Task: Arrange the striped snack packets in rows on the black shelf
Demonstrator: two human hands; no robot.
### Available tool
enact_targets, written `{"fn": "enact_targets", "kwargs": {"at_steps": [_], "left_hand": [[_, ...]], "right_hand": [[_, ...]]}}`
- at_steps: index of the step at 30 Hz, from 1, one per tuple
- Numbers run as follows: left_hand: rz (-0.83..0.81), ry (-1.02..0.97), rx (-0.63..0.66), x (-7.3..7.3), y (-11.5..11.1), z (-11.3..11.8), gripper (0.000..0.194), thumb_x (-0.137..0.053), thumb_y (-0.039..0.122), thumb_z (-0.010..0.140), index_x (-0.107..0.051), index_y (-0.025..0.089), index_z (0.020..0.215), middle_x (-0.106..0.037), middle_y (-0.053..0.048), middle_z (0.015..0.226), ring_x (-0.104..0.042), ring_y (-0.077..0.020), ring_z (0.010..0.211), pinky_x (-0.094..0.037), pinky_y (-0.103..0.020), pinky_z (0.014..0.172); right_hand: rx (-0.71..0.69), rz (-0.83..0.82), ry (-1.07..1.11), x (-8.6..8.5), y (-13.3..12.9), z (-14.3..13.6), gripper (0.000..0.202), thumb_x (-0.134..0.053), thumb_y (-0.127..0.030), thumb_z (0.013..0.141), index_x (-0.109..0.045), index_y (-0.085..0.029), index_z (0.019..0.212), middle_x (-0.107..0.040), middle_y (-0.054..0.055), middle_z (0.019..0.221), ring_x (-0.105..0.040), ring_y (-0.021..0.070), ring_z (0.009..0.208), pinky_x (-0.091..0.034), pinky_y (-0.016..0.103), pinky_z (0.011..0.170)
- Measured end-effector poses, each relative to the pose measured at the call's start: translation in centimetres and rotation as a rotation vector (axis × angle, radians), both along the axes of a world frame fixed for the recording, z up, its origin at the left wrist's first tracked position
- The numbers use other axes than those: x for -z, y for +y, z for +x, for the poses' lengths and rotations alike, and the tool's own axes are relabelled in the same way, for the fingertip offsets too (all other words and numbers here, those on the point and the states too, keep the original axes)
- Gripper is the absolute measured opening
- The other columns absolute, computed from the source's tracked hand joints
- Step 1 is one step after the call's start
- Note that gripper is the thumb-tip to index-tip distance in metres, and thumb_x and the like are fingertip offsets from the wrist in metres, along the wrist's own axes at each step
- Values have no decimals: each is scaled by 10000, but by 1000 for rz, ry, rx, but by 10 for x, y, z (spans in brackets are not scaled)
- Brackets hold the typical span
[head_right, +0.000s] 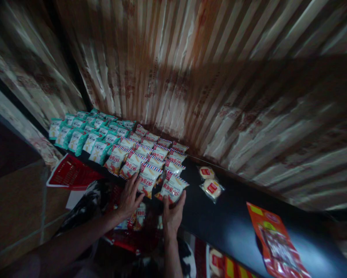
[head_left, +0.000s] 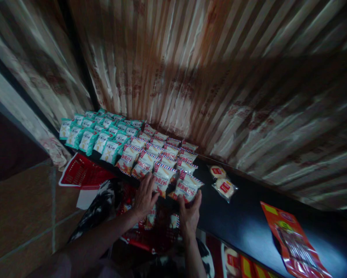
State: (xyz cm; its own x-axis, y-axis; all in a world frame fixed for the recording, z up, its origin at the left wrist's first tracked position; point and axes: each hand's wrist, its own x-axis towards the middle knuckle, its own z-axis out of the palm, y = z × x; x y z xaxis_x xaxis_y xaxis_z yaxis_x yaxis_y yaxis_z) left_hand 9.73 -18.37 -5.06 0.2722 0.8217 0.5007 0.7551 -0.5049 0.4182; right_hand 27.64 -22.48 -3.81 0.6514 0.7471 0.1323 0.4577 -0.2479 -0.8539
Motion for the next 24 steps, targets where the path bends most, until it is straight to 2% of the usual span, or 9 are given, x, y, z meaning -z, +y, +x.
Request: {"fn": "enact_targets", "kwargs": {"at_steps": [5, 12, 16, 21, 24], "left_hand": [[37, 23, -16, 2, 1, 1, 662, -438, 272, 919, -83, 188, 1471, -230, -143, 1512, -221, -272, 1395, -300, -458, 1090], [63, 17, -23, 5, 0, 0, 677, -454, 309, 917, -89, 172, 1471, -254, -149, 1500, -227, -267, 1390, -288, -431, 1087], [71, 10, -30, 2, -1, 0, 660, -414, 364, 930, -88, 173, 1471, -300, -153, 1481, -263, -273, 1375, -297, -430, 1066], [67, 1, -24, 0, -2, 1, 682, -403, 459, 916, -133, 160, 1467, -335, -161, 1461, -264, -288, 1369, -287, -431, 1055], [68, -13, -25, 2, -3, 3, 682, -413, 467, 910, -157, 158, 1462, -332, -165, 1459, -242, -293, 1375, -272, -442, 1063]], "right_hand": [[-85, 37, -42, 0, 4, -1, 844, -507, -585, 761, -259, -145, 1438, -510, 149, 1322, -536, 284, 1124, -432, 386, 883], [-100, -31, -75, -4, 5, -3, 885, -510, -616, 741, -273, -116, 1431, -547, 186, 1245, -574, 279, 977, -447, 395, 814], [-88, -73, -32, -8, 5, -4, 930, -514, -645, 722, -246, -120, 1442, -513, 193, 1290, -571, 295, 1013, -441, 410, 843], [-48, -104, -14, -12, 5, -7, 996, -537, -684, 672, -252, -118, 1441, -443, 200, 1369, -498, 348, 1162, -408, 442, 918], [-52, -121, 1, -13, 5, -7, 989, -545, -672, 679, -240, -130, 1447, -440, 194, 1375, -522, 345, 1134, -415, 448, 909]]}}
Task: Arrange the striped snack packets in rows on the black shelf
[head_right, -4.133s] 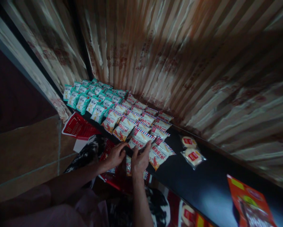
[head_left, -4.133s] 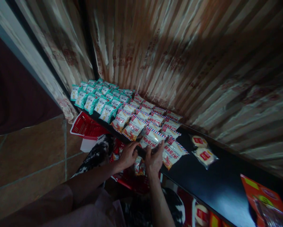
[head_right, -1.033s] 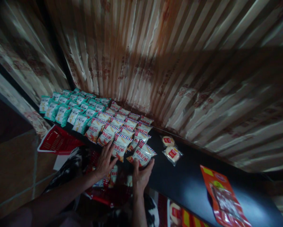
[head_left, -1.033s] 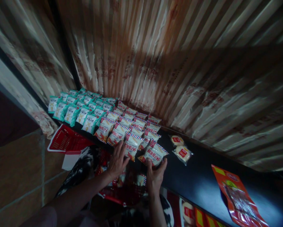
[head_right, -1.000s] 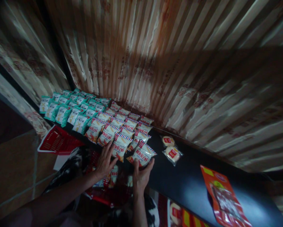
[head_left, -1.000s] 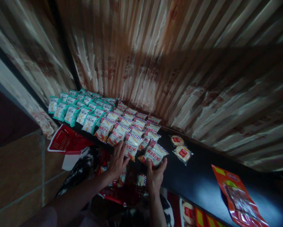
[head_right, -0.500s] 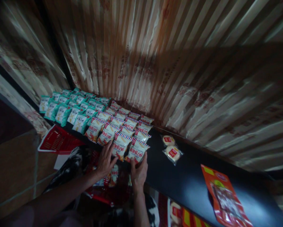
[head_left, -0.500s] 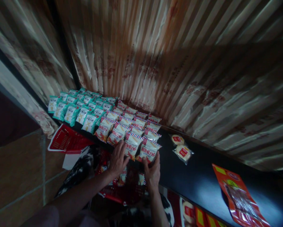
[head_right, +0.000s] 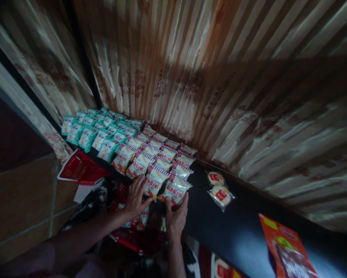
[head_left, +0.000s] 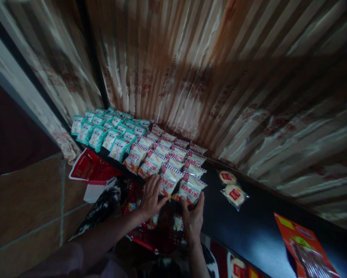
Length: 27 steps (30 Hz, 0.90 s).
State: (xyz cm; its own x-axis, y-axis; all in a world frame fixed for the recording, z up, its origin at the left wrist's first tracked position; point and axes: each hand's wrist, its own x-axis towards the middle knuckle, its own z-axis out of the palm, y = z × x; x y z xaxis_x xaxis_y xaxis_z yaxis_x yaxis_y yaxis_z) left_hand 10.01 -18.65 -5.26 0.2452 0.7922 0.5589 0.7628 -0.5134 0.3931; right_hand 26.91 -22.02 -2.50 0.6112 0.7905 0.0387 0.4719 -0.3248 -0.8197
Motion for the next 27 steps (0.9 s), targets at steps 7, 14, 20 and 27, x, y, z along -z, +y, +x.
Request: {"fn": "enact_targets", "kwargs": {"at_steps": [7, 14, 20, 27], "left_hand": [[31, -19, 45, -1, 5, 6, 623, -473, 412, 893, -242, 195, 1429, -238, -156, 1500, -161, -311, 1401, -274, -493, 1063], [58, -28, 105, -1, 17, 7, 677, -473, 376, 890, -143, 200, 1455, -193, -156, 1512, -158, -299, 1404, -289, -503, 1072], [50, 3, 85, 6, 20, 12, 698, -462, 377, 898, -107, 186, 1468, -171, -166, 1522, -152, -297, 1408, -290, -490, 1074], [3, 37, 48, 6, 22, 17, 689, -429, 399, 906, -102, 186, 1474, -170, -172, 1524, -146, -312, 1408, -297, -507, 1052]], "right_hand": [[-3, 79, 59, -2, 2, 4, 951, -562, -628, 704, -220, -149, 1452, -378, 159, 1439, -406, 310, 1287, -361, 424, 1008], [2, 32, 102, -5, 11, 9, 962, -544, -659, 690, -234, -159, 1450, -455, 165, 1380, -470, 330, 1230, -405, 433, 948], [-22, -4, 86, -3, 15, 10, 927, -540, -661, 688, -261, -196, 1439, -556, 125, 1277, -588, 301, 1067, -457, 387, 839], [1, -41, 43, -4, 16, 9, 915, -502, -691, 691, -300, -183, 1425, -604, 141, 1199, -606, 320, 1017, -458, 385, 775]]}}
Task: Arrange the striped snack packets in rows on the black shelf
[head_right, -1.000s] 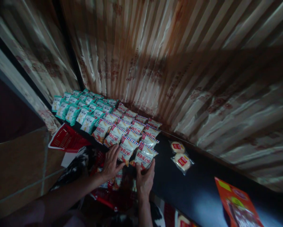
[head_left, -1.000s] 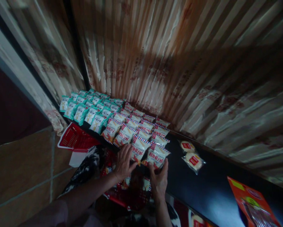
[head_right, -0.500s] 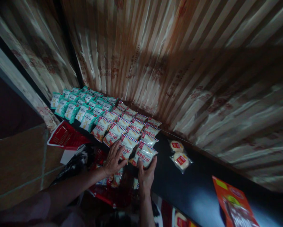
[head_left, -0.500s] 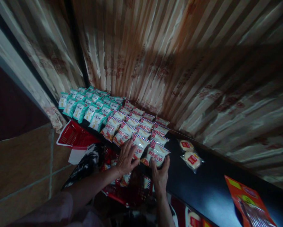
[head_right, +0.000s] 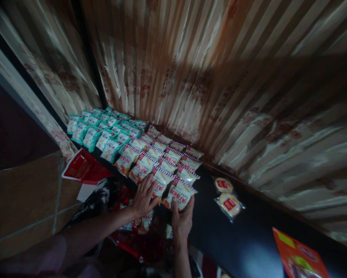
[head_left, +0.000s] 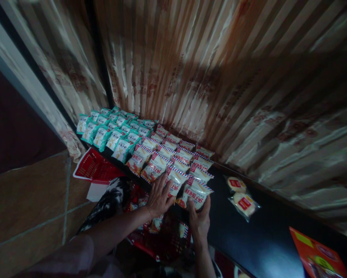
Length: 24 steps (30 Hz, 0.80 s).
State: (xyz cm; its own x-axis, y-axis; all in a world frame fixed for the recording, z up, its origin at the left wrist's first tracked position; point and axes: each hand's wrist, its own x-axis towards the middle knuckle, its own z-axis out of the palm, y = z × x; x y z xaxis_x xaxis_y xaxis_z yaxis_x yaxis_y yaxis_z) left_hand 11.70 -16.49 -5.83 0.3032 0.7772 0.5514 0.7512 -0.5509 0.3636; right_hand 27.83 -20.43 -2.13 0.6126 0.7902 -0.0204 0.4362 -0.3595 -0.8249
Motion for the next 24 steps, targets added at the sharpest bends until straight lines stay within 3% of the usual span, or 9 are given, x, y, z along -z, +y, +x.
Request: {"fn": "enact_targets", "kwargs": {"at_steps": [18, 24], "left_hand": [[22, 0, 3, 3, 5, -1, 661, -394, 407, 917, -124, 173, 1473, -225, -168, 1511, -180, -300, 1402, -280, -489, 1055], [96, -17, -5, 7, 5, -2, 657, -429, 383, 913, -141, 176, 1466, -255, -165, 1500, -147, -296, 1411, -255, -489, 1070]], "right_hand": [[-31, -17, -134, 4, 3, -5, 931, -421, -731, 728, -284, -137, 1432, -585, 184, 1165, -544, 355, 1056, -423, 452, 833], [-44, 46, -133, 5, 2, -7, 943, -382, -734, 743, -251, -114, 1441, -515, 207, 1278, -492, 361, 1143, -404, 459, 873]]}}
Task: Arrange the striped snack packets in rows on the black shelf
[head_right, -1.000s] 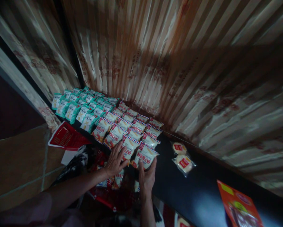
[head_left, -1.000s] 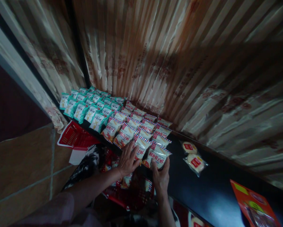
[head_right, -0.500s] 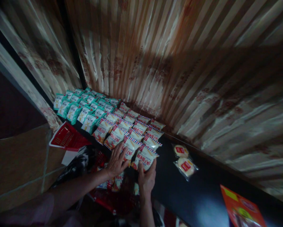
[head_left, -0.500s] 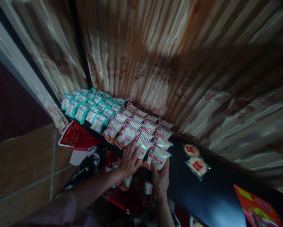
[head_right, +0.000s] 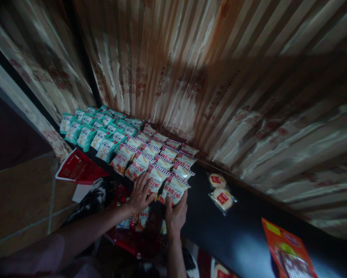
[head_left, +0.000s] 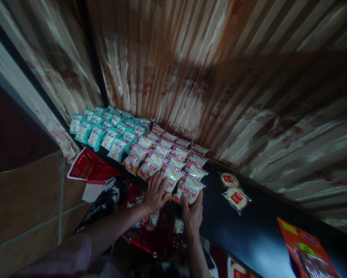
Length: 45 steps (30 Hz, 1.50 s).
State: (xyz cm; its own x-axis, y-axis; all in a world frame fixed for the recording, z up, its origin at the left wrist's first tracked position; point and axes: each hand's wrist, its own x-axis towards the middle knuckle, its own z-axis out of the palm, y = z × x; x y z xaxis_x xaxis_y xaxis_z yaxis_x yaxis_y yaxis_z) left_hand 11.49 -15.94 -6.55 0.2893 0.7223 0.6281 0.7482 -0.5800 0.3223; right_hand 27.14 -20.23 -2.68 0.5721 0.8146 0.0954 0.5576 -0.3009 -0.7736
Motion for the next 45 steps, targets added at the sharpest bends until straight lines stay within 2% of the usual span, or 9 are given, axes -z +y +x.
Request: {"fn": "enact_targets", "kwargs": {"at_steps": [4, 10, 18, 23, 28, 36, 41, 43, 45], "left_hand": [[42, 6, 14, 0, 0, -2, 675, -431, 419, 908, -142, 172, 1465, -251, -157, 1504, -120, -297, 1416, -226, -504, 1085], [68, 48, -3, -1, 2, 1, 669, -417, 433, 911, -151, 166, 1465, -202, -153, 1522, -117, -308, 1416, -215, -508, 1095], [62, 40, 23, 0, 1, -1, 703, -405, 477, 910, -101, 184, 1472, -157, -141, 1537, -93, -299, 1422, -201, -530, 1101], [42, 48, 24, -3, -3, -4, 686, -405, 451, 910, -121, 172, 1469, -137, -142, 1541, -89, -302, 1422, -179, -541, 1110], [-14, 38, 38, -2, -16, -9, 611, -359, 348, 926, -138, 157, 1463, -178, -130, 1534, -89, -285, 1424, -178, -545, 1118], [-81, 57, 163, 8, -55, -33, 583, -357, 182, 868, -229, 130, 1434, -257, -143, 1503, -110, -268, 1422, -280, -504, 1096], [-229, 91, 315, 27, -83, -59, 645, -412, 99, 767, -301, 131, 1401, -245, -132, 1510, -116, -259, 1421, -287, -487, 1108], [-388, 81, 335, 37, -90, -67, 652, -445, 68, 732, -353, 125, 1375, -232, -136, 1514, -125, -262, 1418, -276, -479, 1118], [-673, 2, 304, 46, -93, -74, 606, -481, 33, 707, -459, 139, 1304, -264, -118, 1505, -178, -260, 1406, -277, -440, 1126]], "right_hand": [[8, 17, 16, 1, 0, 2, 970, -418, -729, 733, -200, -120, 1456, -466, 210, 1338, -471, 371, 1174, -400, 463, 880], [16, -77, -20, -4, 3, 0, 977, -407, -743, 728, -219, -116, 1452, -569, 209, 1174, -543, 370, 1042, -412, 471, 834], [6, 13, 23, -4, -2, 2, 1039, -490, -742, 681, -210, -104, 1452, -436, 230, 1362, -482, 384, 1160, -401, 477, 881], [5, 53, 52, -4, -7, 2, 1042, -506, -737, 680, -225, -90, 1447, -371, 224, 1423, -398, 393, 1260, -346, 514, 979], [45, 142, 22, -2, -20, -2, 962, -426, -718, 753, -254, -58, 1431, -310, 225, 1460, -287, 356, 1346, -267, 512, 1065], [114, 272, 96, 1, -49, -16, 667, -400, -558, 864, -400, -97, 1347, -465, 194, 1330, -442, 309, 1238, -354, 463, 1018], [146, 322, 100, 12, -75, -37, 529, -419, -500, 870, -488, -120, 1231, -560, 158, 1161, -537, 270, 1086, -417, 433, 931], [122, 310, 100, 21, -85, -46, 487, -434, -494, 860, -529, -125, 1164, -581, 147, 1102, -559, 254, 1021, -429, 416, 897], [61, 276, 91, 33, -91, -54, 456, -441, -493, 846, -564, -126, 1088, -600, 137, 1044, -568, 238, 973, -431, 389, 878]]}}
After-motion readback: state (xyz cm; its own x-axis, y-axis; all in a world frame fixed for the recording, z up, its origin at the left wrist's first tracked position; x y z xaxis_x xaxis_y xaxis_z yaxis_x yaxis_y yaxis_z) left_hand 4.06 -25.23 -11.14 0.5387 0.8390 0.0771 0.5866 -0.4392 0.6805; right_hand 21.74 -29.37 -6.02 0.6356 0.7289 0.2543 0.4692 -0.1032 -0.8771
